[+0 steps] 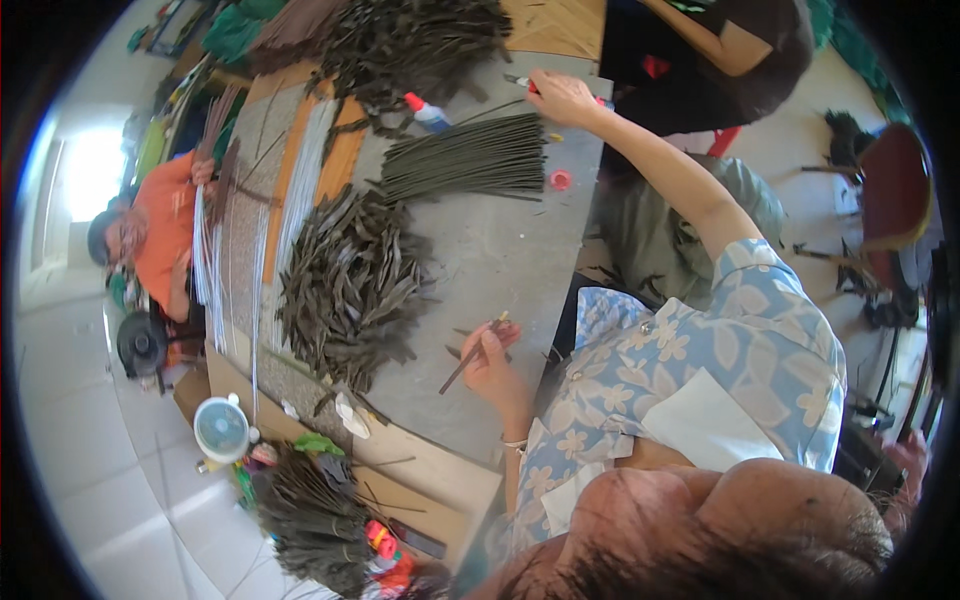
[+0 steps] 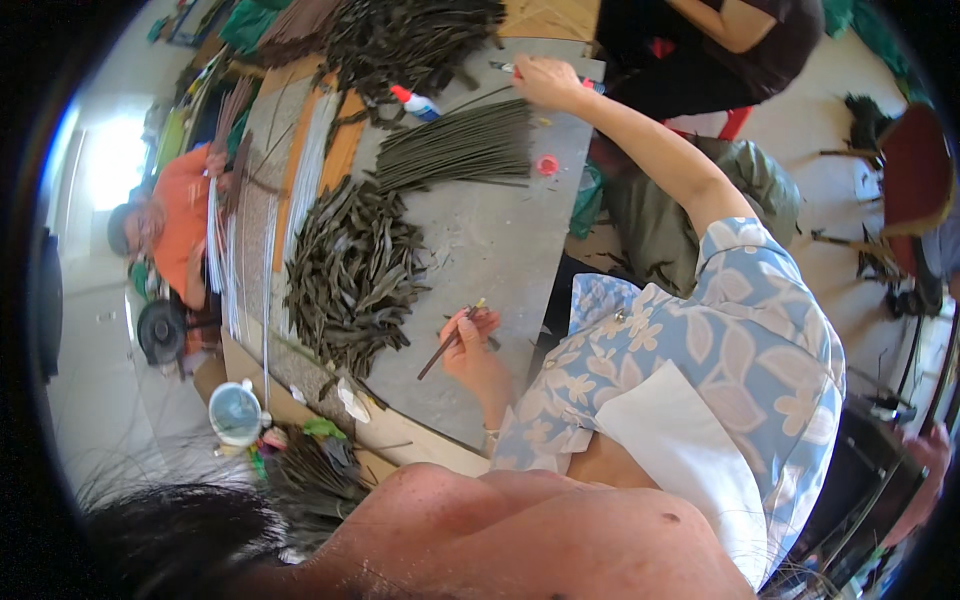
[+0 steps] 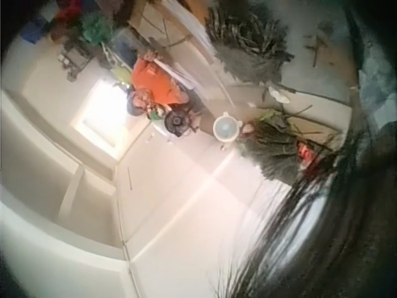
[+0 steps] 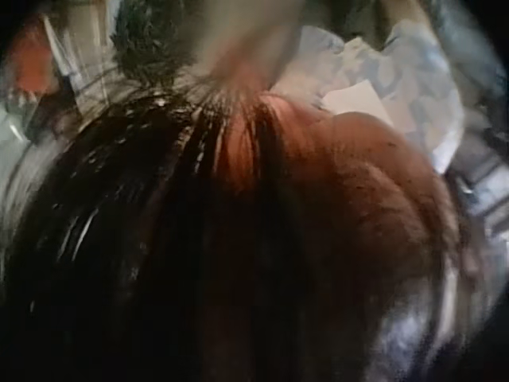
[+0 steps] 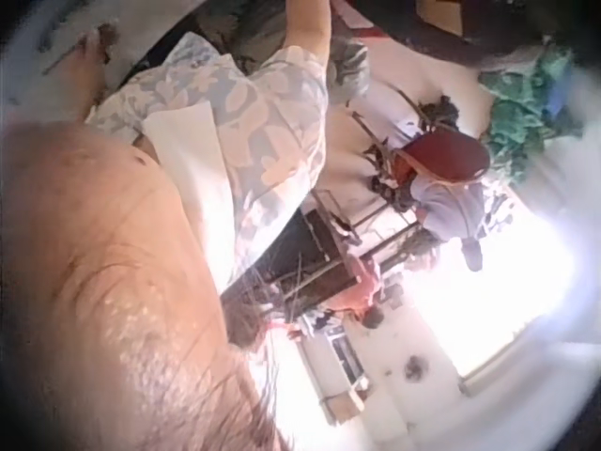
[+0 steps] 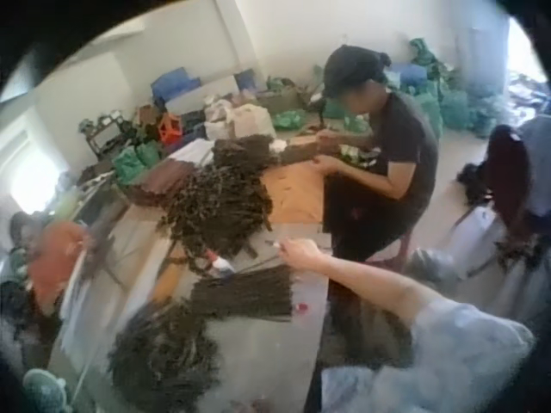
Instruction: Assemble artificial leaf bunches by applying adhesive to stems and attaching individual leaf pieces.
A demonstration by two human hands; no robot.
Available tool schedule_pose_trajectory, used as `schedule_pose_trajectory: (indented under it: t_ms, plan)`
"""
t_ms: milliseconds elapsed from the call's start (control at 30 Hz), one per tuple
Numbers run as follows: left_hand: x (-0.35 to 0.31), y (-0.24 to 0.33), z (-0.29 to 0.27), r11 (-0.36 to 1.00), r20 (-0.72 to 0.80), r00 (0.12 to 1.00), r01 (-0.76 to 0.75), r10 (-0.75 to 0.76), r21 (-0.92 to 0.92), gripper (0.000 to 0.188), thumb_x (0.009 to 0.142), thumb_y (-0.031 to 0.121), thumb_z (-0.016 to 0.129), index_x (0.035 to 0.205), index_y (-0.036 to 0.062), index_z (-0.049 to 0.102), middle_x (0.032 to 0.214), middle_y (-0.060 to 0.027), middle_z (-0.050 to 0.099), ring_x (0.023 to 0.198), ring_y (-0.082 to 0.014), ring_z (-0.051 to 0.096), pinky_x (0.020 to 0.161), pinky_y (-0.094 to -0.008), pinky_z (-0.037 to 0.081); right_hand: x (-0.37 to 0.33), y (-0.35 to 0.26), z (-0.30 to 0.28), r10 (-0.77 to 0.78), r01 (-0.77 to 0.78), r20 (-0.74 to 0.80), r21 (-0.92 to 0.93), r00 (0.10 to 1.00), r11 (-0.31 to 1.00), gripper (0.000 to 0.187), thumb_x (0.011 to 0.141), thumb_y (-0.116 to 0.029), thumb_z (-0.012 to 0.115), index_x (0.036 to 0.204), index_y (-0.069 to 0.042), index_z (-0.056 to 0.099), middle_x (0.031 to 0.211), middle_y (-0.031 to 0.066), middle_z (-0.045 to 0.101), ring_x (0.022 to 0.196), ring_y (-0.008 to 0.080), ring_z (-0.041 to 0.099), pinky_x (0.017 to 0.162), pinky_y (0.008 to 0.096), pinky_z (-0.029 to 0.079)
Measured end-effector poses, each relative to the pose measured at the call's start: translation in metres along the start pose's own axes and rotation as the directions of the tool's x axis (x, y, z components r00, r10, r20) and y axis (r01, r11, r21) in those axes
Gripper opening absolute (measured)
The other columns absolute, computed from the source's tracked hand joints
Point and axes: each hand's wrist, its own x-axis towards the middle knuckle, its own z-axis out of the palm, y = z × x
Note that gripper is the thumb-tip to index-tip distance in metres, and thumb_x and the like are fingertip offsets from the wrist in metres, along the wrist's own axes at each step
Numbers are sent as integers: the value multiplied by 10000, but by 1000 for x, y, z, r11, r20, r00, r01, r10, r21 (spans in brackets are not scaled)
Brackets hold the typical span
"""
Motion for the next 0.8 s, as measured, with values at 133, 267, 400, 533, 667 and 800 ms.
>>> schedule_pose_trajectory:
  t_ms: [133,267,400,533,667,800]
  plan:
    - [-9,4,1,999,-64,997,35,-36,-11,213,1001,122,551,1102,-63,584,917,-157,681,799,-224,692,743,-327,575,17,-12,0,-238,184,-193,-262,952,947,273,910,-307,595,985,-46,620,924,151,661,923,361,638,792,468,513]
    - [-7,-8,-4,994,-116,993,37,-25,101,163,970,65,577,1072,-58,613,914,-127,684,781,-182,674,737,-295,552,-59,-103,-55,-366,322,0,474,930,819,246,898,-150,659,1107,-20,642,911,108,619,798,214,616,705,351,504]
    - [3,-1,0,896,-38,991,-97,126,434,142,943,48,594,1051,-38,624,883,-100,675,746,-149,638,697,-293,523,-160,-169,-89,-626,219,346,730,699,648,320,843,-10,664,1161,-5,632,965,145,658,762,247,627,681,339,501]
    - [-6,-7,5,832,-55,916,-333,396,444,153,903,29,609,1049,-14,625,860,-124,651,732,-215,628,681,-319,510,-221,-210,-84,-607,198,297,764,737,614,346,838,13,618,1183,-7,627,1004,190,665,881,379,663,746,392,540]
    - [-22,1,-14,716,60,852,-473,520,513,208,860,0,623,1068,4,612,935,-147,648,780,-326,635,710,-363,521,-246,-224,-70,-551,206,258,738,794,643,321,832,25,598,1150,-4,627,953,169,669,828,286,683,728,357,535]
    - [-42,-9,-50,699,57,844,-477,533,534,203,861,39,667,1055,9,615,1008,-131,662,834,-277,659,706,-330,524,-249,-227,-66,-438,-9,469,691,767,723,255,877,14,586,1129,-6,626,931,112,662,776,183,645,710,308,518]
